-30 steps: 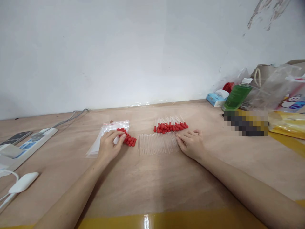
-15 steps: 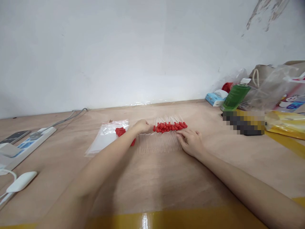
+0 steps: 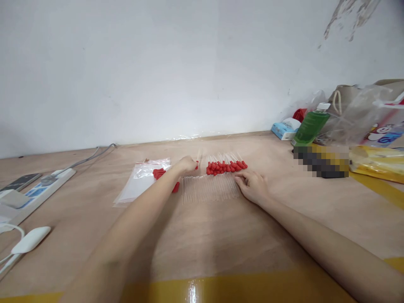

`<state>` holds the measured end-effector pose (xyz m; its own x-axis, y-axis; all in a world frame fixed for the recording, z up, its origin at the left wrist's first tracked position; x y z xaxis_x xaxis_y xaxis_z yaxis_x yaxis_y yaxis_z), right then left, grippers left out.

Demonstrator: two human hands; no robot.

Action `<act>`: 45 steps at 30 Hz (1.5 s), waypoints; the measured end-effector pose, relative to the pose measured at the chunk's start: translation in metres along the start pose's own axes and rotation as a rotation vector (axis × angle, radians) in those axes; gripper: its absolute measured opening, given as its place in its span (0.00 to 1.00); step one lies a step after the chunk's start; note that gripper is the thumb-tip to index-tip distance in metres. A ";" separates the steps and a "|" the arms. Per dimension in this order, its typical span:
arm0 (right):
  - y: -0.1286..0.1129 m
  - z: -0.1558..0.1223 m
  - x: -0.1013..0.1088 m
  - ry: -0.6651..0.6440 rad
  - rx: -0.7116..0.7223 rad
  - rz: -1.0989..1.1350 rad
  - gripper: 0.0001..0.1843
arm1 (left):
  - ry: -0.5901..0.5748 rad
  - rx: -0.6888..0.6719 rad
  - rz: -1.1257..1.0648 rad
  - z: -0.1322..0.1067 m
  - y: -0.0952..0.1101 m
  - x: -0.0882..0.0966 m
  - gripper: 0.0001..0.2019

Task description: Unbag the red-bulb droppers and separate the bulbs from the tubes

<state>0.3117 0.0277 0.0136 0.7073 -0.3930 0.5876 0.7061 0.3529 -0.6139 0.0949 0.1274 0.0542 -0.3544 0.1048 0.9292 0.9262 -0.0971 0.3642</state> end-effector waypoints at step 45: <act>-0.089 -0.054 -0.008 -0.009 0.849 -0.010 0.08 | 0.645 -0.921 0.293 -0.148 0.006 -0.029 0.09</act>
<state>0.2414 -0.0457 0.0348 0.6990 -0.3939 0.5969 0.4953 0.8687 -0.0068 0.0921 -0.0232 0.0385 -0.3872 -0.5388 0.7482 0.6339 -0.7449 -0.2084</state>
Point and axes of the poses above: each hand's wrist, its own z-axis towards the middle knuckle, its own x-axis out of the back of the hand, y = z × x, the point moved 7 cm from there along z, towards the middle knuckle, and after that the axes turned 15 degrees about z, right-handed, at the moved point
